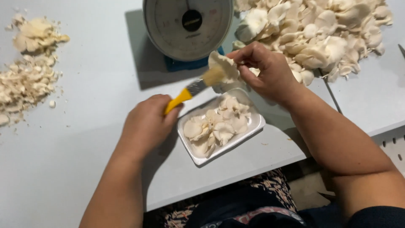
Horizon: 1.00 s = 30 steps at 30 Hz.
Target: The person picks oyster mushrooms from a pile on the table and places them into a white styrofoam tray. They hold a yellow-handled brush in the left hand but do not use it during the clip. The tray gradually fills with mushroom pieces.
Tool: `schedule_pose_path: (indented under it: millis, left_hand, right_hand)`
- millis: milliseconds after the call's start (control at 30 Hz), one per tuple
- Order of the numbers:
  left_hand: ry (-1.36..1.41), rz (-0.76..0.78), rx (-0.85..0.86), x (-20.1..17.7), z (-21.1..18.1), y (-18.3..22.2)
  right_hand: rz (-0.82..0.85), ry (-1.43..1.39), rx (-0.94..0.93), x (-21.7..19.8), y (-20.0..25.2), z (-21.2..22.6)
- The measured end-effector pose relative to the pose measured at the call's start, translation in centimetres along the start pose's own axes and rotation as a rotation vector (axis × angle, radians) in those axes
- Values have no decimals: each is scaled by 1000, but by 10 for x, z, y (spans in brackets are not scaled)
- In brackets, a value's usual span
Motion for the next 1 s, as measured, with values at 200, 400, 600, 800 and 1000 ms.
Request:
schedule_pose_path:
  millis: [200,400,600,800,1000]
  left_hand:
    - [-119,3,-67,8,23,-10]
    - [-125,-143,-156,-7,52,-21]
    - [-174,-56,-174,-8,39,-17]
    - [-182,4,-143,-13,31,-12]
    - [-371,104,-304,-2,35,-21]
  right_hand:
    - [13,23,-53,6,8,7]
    - [312,27,19,25,16,24]
    - [581,114,-12,32,8,44]
    - [674,272,-298,34,18,33]
    - [654,269,-347,1,3,45]
Point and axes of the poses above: each hand's wrist, its own y-axis away from the middle knuckle, its own x-axis out of the palm, z = x × y, the point moved 3 cm from there along -y, towards the middle knuckle, and after that the axes turned 9 degrees about -x, right-handed, at the moved point
